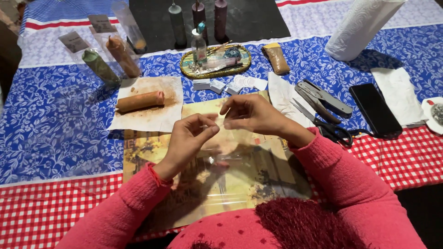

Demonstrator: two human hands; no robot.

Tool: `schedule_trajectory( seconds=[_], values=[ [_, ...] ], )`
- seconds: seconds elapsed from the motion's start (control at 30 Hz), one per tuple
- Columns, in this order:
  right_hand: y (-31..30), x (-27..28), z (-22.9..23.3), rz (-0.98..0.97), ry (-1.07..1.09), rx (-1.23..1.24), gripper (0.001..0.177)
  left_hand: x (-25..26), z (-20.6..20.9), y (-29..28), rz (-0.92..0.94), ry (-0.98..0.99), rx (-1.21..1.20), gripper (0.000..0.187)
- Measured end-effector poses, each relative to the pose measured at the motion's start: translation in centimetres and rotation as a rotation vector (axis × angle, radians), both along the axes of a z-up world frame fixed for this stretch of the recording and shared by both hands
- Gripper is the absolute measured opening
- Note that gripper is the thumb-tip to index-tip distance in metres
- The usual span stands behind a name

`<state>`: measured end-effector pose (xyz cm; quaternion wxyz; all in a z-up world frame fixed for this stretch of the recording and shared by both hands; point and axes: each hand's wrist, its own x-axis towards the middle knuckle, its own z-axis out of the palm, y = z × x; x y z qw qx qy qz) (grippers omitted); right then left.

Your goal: Packaging handmade candles into plastic sleeves and cutting excess material.

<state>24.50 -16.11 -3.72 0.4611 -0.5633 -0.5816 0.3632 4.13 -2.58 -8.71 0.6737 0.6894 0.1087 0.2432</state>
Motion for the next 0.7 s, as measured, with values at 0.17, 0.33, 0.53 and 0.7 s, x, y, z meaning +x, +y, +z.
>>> schedule_trajectory(
  seconds=[0.17, 0.33, 0.53, 0.7],
  values=[
    [0.2, -0.6, -0.1, -0.066, 0.198, -0.061, 0.033, 0.0, -0.3, -0.5, 0.076, 0.049, -0.119, 0.011],
    [1.2, -1.8, -0.3, -0.208, 0.739, -0.060, 0.045, 0.0, 0.1, -0.2, 0.180, -0.214, -0.365, 0.028],
    [0.9, -1.4, -3.6, -0.157, 0.269, -0.052, 0.025, -0.6, 1.2, -0.3, 0.248, -0.240, -0.373, 0.057],
    [0.3, 0.1, -1.6, -0.162, 0.228, -0.030, 0.014, -1.4, 1.2, 0.9, 0.121, -0.061, -0.233, 0.048]
  ],
)
